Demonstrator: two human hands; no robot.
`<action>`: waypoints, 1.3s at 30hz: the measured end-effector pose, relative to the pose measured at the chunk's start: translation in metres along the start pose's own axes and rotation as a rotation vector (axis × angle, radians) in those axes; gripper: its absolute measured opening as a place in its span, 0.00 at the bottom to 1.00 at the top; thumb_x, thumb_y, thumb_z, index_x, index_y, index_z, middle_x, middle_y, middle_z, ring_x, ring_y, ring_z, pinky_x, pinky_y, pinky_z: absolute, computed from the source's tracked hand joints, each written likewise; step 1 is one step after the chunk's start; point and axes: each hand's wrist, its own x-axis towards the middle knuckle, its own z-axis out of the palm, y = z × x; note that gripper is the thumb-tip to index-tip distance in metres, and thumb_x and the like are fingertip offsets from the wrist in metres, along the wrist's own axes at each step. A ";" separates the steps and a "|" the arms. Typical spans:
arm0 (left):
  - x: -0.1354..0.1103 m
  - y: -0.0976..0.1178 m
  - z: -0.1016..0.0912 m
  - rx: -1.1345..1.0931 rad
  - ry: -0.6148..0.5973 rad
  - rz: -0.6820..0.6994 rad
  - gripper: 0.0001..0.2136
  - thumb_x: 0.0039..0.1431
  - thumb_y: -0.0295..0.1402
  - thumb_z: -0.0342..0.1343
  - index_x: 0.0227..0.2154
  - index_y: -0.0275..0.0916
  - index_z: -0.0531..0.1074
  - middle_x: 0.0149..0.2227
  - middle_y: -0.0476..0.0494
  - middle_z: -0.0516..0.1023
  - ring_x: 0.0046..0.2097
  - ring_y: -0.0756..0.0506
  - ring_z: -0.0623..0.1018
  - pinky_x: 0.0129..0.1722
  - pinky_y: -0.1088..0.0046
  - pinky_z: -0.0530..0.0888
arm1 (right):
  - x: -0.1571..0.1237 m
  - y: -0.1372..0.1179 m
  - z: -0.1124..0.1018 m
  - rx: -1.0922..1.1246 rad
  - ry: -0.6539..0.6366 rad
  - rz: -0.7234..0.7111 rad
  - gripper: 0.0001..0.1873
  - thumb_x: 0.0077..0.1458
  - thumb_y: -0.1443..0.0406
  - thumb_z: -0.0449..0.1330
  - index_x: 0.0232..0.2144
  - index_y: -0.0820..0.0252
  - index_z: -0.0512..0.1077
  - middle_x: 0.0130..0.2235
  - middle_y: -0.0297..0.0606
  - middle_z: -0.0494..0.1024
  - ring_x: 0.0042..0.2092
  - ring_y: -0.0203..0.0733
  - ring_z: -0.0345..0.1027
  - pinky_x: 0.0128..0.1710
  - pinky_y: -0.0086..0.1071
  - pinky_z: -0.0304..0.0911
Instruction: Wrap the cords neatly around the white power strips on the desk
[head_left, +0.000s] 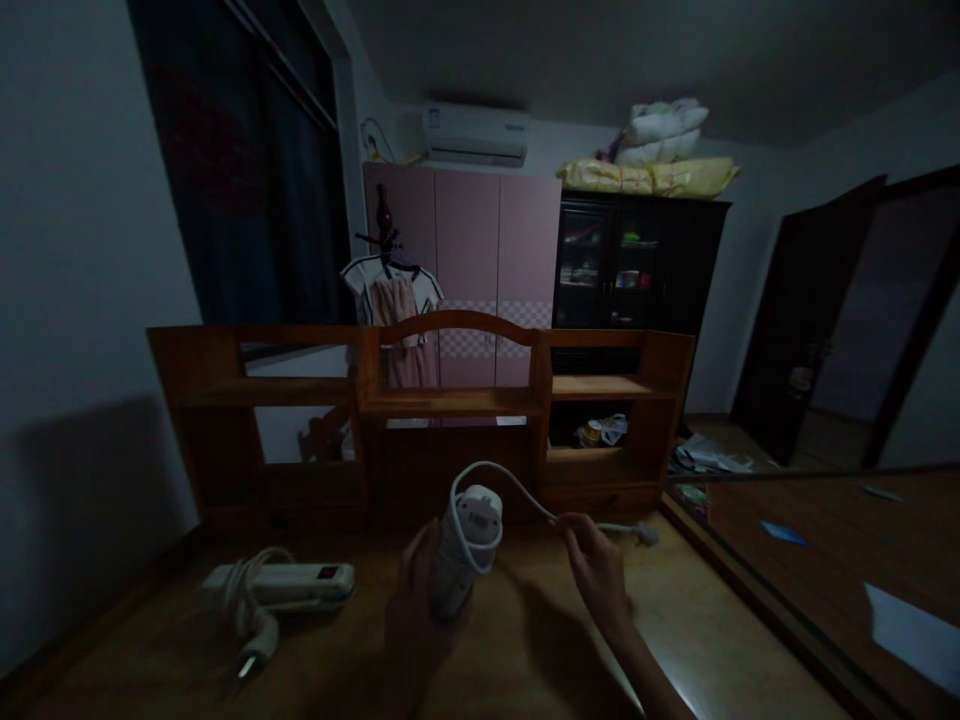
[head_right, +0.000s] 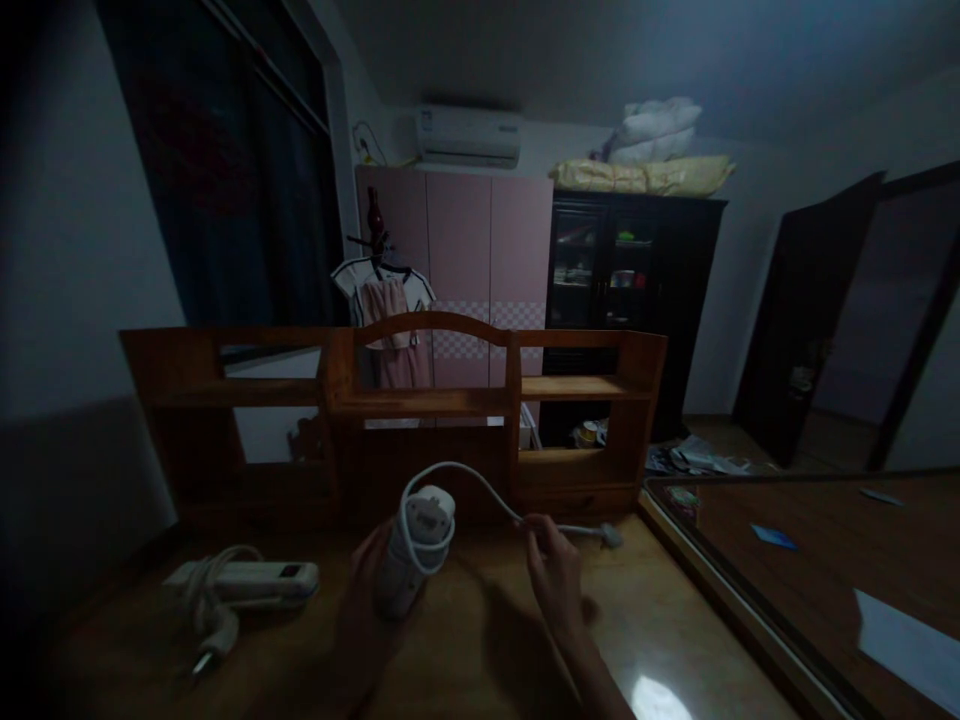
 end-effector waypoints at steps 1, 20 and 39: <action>-0.003 0.000 -0.001 0.047 -0.010 0.061 0.37 0.51 0.31 0.58 0.63 0.42 0.48 0.61 0.35 0.59 0.59 0.37 0.65 0.52 0.59 0.71 | 0.000 0.000 -0.002 -0.012 0.008 0.001 0.12 0.59 0.58 0.52 0.38 0.57 0.71 0.36 0.40 0.78 0.36 0.44 0.73 0.35 0.32 0.64; -0.014 0.004 -0.009 0.262 -0.286 0.443 0.33 0.60 0.29 0.52 0.64 0.50 0.44 0.60 0.41 0.64 0.51 0.42 0.73 0.47 0.64 0.73 | -0.005 0.045 0.004 0.334 -0.049 0.391 0.15 0.50 0.54 0.59 0.34 0.58 0.74 0.38 0.42 0.79 0.41 0.51 0.73 0.42 0.40 0.67; -0.003 0.016 -0.010 0.402 -0.405 0.132 0.40 0.52 0.19 0.52 0.65 0.49 0.43 0.66 0.51 0.53 0.54 0.41 0.69 0.51 0.63 0.69 | -0.018 0.011 0.016 0.702 -0.321 0.816 0.28 0.49 0.50 0.62 0.48 0.57 0.66 0.37 0.48 0.80 0.39 0.55 0.76 0.34 0.44 0.72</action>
